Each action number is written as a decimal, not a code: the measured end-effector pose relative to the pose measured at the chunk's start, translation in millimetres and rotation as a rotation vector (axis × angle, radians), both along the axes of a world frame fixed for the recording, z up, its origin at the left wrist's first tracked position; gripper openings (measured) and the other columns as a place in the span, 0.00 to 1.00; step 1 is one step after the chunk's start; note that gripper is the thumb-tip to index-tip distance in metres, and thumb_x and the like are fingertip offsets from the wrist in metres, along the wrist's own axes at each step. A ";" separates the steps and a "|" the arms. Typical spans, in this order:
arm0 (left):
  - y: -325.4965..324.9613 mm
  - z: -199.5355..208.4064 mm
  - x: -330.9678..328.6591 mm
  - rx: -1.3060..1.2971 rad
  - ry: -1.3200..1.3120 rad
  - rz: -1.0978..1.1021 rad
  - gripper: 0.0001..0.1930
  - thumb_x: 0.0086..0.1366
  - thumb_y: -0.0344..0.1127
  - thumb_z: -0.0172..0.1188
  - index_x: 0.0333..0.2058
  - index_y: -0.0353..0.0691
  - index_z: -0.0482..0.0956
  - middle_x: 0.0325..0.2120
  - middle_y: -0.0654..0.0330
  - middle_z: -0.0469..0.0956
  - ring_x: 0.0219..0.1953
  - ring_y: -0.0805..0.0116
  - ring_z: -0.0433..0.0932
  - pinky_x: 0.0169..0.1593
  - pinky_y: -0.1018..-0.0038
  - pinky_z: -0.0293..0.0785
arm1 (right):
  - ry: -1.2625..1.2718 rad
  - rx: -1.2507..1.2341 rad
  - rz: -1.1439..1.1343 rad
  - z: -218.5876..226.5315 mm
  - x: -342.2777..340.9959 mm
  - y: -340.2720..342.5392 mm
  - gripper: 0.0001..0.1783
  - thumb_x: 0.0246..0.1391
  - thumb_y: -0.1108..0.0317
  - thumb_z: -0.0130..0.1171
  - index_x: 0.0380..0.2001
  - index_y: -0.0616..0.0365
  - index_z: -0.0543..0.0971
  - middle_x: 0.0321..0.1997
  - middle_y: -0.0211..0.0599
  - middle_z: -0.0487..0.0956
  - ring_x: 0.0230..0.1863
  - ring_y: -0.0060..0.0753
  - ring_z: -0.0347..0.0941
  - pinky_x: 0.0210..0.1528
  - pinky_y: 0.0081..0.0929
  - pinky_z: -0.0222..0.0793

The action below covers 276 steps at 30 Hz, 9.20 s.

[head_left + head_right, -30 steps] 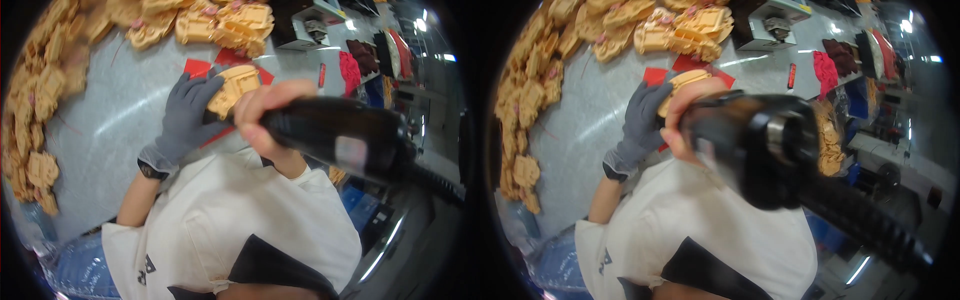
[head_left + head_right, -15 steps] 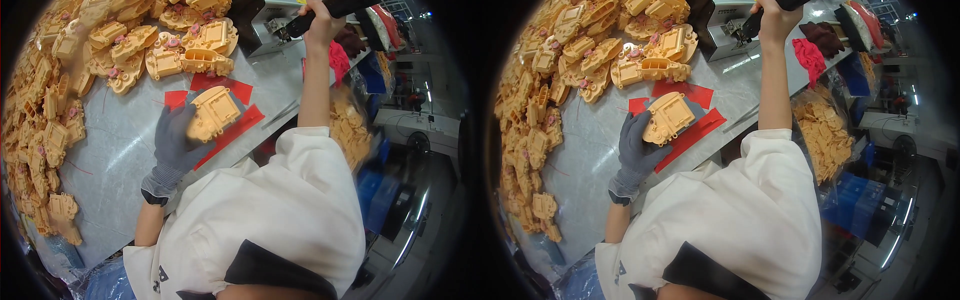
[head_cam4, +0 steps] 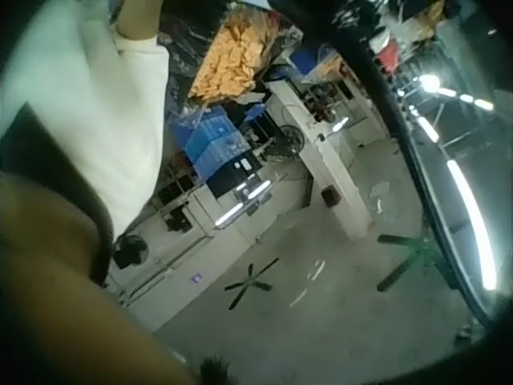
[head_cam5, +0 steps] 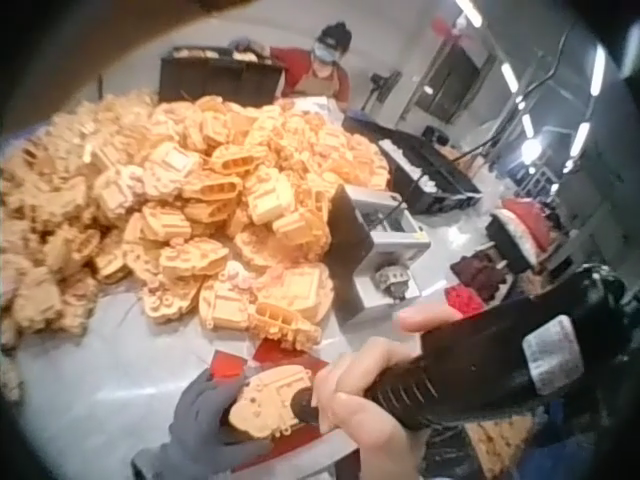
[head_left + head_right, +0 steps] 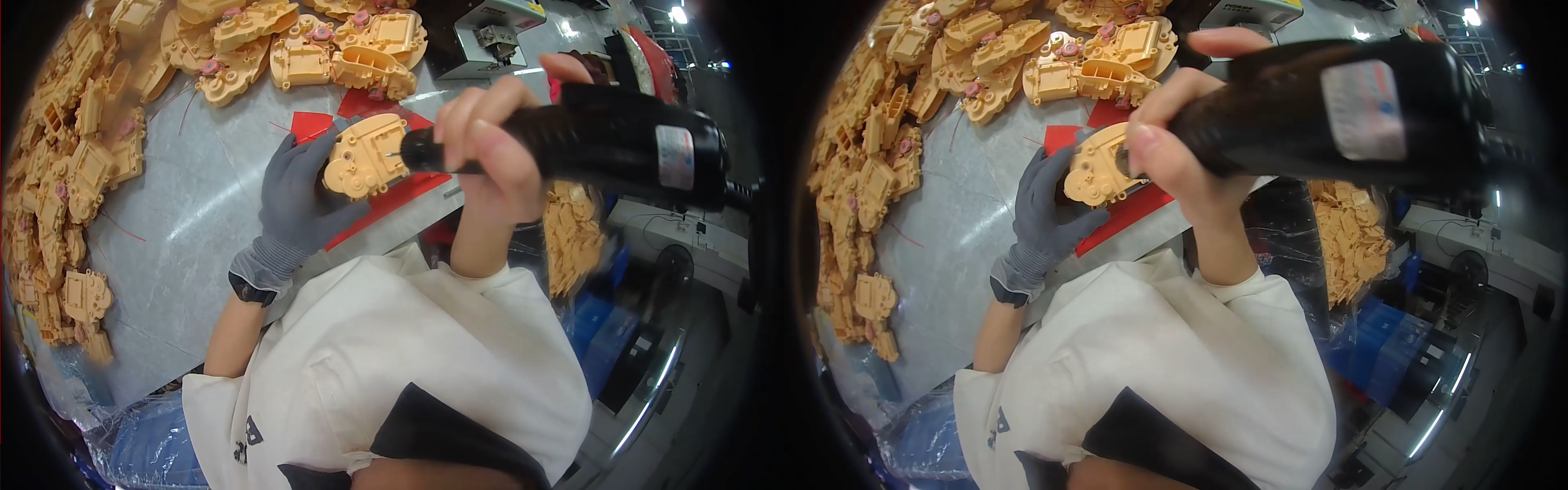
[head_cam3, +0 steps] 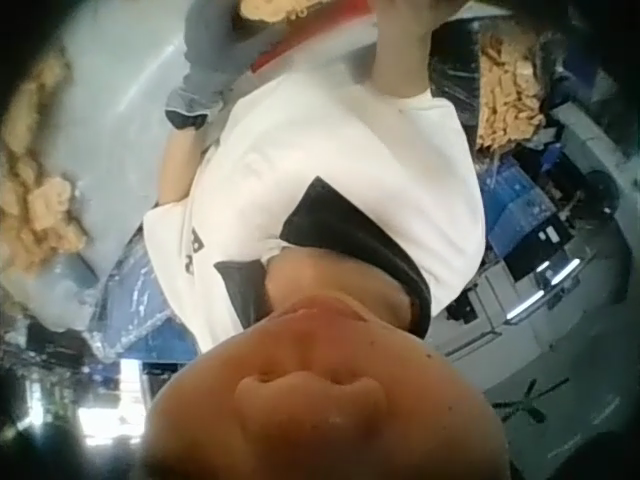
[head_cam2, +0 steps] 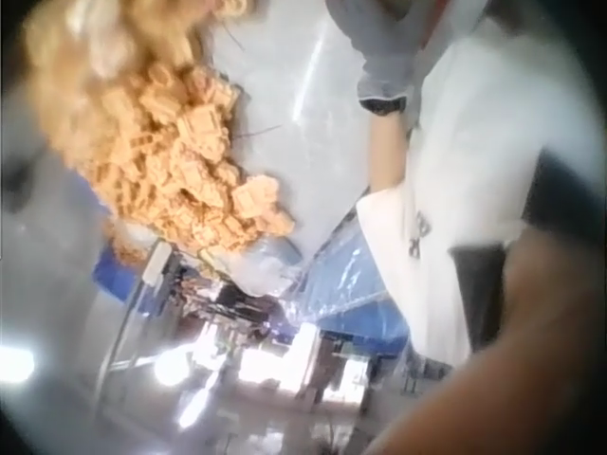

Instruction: The person assembles plastic casings by placing parts on a fixture and fastening them with an electric screwdriver.

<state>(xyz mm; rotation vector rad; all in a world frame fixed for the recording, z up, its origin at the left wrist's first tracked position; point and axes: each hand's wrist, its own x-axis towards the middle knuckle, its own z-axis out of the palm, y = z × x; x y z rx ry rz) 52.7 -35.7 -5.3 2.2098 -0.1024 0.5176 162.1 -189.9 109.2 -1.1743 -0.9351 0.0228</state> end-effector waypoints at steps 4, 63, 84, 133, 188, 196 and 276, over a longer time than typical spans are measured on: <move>0.7 0.7 -1.2 -0.037 -0.007 -0.003 0.42 0.41 0.46 0.70 0.55 0.38 0.64 0.44 0.55 0.74 0.47 0.54 0.72 0.60 0.55 0.57 | 0.011 -0.076 -0.059 -1.4 -3.5 22.4 0.34 0.43 0.80 0.47 0.56 0.63 0.50 0.18 0.39 0.68 0.16 0.32 0.67 0.24 0.31 0.67; 113.6 172.3 -160.6 -0.908 -1.065 -1.476 0.19 0.63 0.32 0.43 0.50 0.28 0.70 0.45 0.44 0.73 0.42 0.44 0.75 0.50 0.48 0.69 | -0.385 0.310 1.557 91.8 -97.8 24.1 0.10 0.56 0.71 0.44 0.21 0.55 0.71 0.28 0.39 0.71 0.36 0.39 0.70 0.33 0.29 0.65; -0.6 63.9 93.9 0.337 -0.131 -0.198 0.11 0.44 0.32 0.63 0.31 0.46 0.76 0.32 0.61 0.74 0.37 0.61 0.72 0.41 0.67 0.68 | -0.394 0.390 1.207 68.7 -73.7 -22.6 0.09 0.55 0.69 0.49 0.22 0.56 0.74 0.26 0.36 0.71 0.30 0.34 0.69 0.28 0.26 0.61; 7.6 28.9 75.3 0.127 0.326 -0.313 0.22 0.55 0.39 0.45 0.47 0.34 0.70 0.46 0.47 0.71 0.48 0.53 0.69 0.55 0.65 0.63 | -0.362 0.690 0.767 45.7 -97.4 -7.3 0.11 0.55 0.69 0.48 0.20 0.56 0.73 0.32 0.39 0.73 0.38 0.38 0.70 0.35 0.25 0.65; -10.8 -1.3 10.0 0.152 -0.050 -0.037 0.42 0.40 0.43 0.71 0.54 0.34 0.62 0.47 0.48 0.70 0.43 0.48 0.70 0.52 0.55 0.64 | 0.058 -0.201 -0.564 -2.9 146.2 -70.8 0.17 0.41 0.82 0.52 0.39 0.62 0.69 0.19 0.34 0.70 0.17 0.31 0.67 0.28 0.34 0.66; -6.1 2.1 7.3 0.102 -0.040 -0.058 0.41 0.41 0.46 0.70 0.53 0.31 0.65 0.43 0.49 0.73 0.43 0.49 0.71 0.53 0.54 0.63 | -0.076 0.173 -0.523 17.4 113.2 -58.0 0.24 0.41 0.82 0.52 0.46 0.65 0.66 0.16 0.36 0.68 0.17 0.31 0.66 0.27 0.33 0.67; -0.1 -4.2 3.6 0.097 -0.033 -0.035 0.39 0.42 0.47 0.69 0.52 0.36 0.67 0.41 0.54 0.75 0.45 0.53 0.71 0.56 0.53 0.60 | 0.131 -0.015 0.036 -13.9 15.3 -33.1 0.30 0.41 0.79 0.52 0.51 0.58 0.59 0.16 0.31 0.66 0.15 0.30 0.65 0.23 0.34 0.65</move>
